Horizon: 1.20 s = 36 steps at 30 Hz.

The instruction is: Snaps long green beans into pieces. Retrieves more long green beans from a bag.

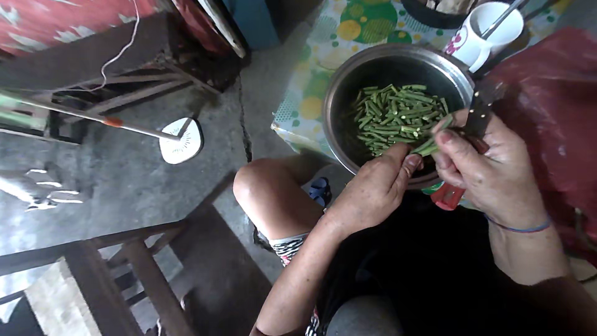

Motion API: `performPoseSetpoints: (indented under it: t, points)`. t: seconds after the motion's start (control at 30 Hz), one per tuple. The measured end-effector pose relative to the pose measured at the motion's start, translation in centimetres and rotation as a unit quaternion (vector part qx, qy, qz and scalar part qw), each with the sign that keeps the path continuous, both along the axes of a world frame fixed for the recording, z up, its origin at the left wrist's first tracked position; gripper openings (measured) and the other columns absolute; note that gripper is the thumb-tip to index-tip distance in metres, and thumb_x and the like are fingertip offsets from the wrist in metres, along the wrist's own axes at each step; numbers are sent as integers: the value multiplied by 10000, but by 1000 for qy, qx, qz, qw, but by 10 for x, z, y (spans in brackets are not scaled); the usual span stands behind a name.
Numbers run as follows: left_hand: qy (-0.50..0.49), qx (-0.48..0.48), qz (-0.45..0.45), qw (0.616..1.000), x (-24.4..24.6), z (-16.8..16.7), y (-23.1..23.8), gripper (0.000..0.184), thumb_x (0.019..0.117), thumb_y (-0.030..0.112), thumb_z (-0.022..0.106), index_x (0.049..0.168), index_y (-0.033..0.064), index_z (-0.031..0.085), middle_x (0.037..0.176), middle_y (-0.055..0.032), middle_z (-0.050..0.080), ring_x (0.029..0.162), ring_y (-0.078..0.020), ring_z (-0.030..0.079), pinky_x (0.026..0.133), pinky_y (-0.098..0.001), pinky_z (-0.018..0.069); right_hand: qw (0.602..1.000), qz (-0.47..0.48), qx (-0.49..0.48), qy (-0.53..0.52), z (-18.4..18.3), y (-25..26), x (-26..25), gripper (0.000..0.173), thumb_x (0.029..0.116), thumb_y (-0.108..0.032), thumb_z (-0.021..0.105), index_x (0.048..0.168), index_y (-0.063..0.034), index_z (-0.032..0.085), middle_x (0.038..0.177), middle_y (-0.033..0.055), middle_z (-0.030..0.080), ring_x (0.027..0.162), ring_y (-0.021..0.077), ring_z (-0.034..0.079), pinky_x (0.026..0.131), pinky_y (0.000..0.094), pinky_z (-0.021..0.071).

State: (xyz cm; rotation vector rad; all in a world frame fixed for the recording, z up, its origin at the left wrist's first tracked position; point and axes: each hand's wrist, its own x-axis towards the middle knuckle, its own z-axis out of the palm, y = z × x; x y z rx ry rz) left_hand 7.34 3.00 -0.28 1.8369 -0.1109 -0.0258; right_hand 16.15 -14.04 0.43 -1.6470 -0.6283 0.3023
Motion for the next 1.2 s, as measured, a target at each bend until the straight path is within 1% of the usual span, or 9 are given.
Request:
performPoseSetpoints:
  t: [0.13, 0.27, 0.5, 0.67, 0.73, 0.83, 0.93, 1.1, 1.2]
  points:
    - [16, -25, 14, 999, 2, 0, 6, 293, 1104, 174, 350, 1060, 20, 595, 764, 12, 508, 630, -31, 475, 591, -189, 427, 984, 22, -69, -161, 3, -11, 1, 514, 1082, -555, 330, 1446, -195, 377, 764, -111, 551, 554, -47, 463, 459, 129, 397]
    - [12, -84, -14, 996, 3, 5, 6, 266, 1099, 154, 344, 1022, 38, 570, 732, 44, 461, 603, 1, 430, 558, -154, 380, 949, 59, -151, -270, 0, -11, -8, 518, 1116, -428, 331, 1556, -165, 406, 734, 8, 543, 583, 32, 509, 518, 191, 458]
    - [-61, -19, 9, 998, 4, 4, -1, 256, 1094, 135, 370, 1075, -14, 578, 791, -15, 535, 683, -39, 515, 644, -192, 463, 944, -12, -151, -293, -11, -1, -14, 418, 1122, -381, 347, 1308, -41, 506, 790, 43, 582, 602, 19, 534, 558, 174, 476]
    - [-73, 60, 8, 995, 4, 7, -9, 286, 1097, 154, 383, 1138, -35, 594, 863, -86, 602, 762, -140, 602, 701, -303, 525, 971, -44, -132, -194, -13, 5, -13, 364, 1119, -365, 360, 1189, -50, 528, 778, -51, 531, 577, -75, 474, 530, 116, 442]
    - [-99, 62, -12, 993, 4, 8, -13, 286, 1087, 136, 407, 1127, -49, 621, 881, -114, 639, 795, -177, 640, 722, -341, 546, 978, -46, -142, -149, -12, 5, -5, 361, 1118, -353, 353, 1172, -38, 522, 847, -59, 538, 663, -80, 517, 611, 118, 478]
    - [-53, 15, -8, 998, 7, 11, -15, 297, 1092, 147, 401, 1146, -39, 626, 912, -109, 649, 814, -161, 639, 739, -343, 543, 986, -34, -144, -71, -8, 2, 6, 423, 1109, -415, 345, 1316, -74, 486, 900, -61, 566, 621, -61, 518, 547, 138, 480]
    - [52, -131, 13, 990, 16, 2, -3, 362, 1105, 217, 302, 1256, 7, 555, 770, -3, 504, 624, -59, 465, 575, -224, 422, 992, -28, -114, -43, -3, -1, 8, 544, 1100, -438, 349, 1528, -102, 357, 796, -70, 570, 487, -35, 451, 410, 140, 405]
    - [92, -258, -1, 962, 25, -6, 3, 656, 1082, 483, 66, 1407, 59, 447, 717, 23, 469, 529, -34, 400, 464, -167, 361, 995, -24, -91, -39, 2, -2, 6, 329, 1054, -362, 540, 1303, -149, 513, 765, -110, 541, 510, -38, 441, 437, 120, 389]
    - [78, -216, -6, 973, 26, 1, 0, 668, 1089, 446, 36, 1455, 37, 417, 956, -14, 597, 656, -2, 491, 552, -143, 421, 996, 20, -84, -25, -1, 1, 2, 263, 996, -299, 651, 1216, -161, 605, 781, -136, 578, 532, -69, 453, 472, 104, 404]
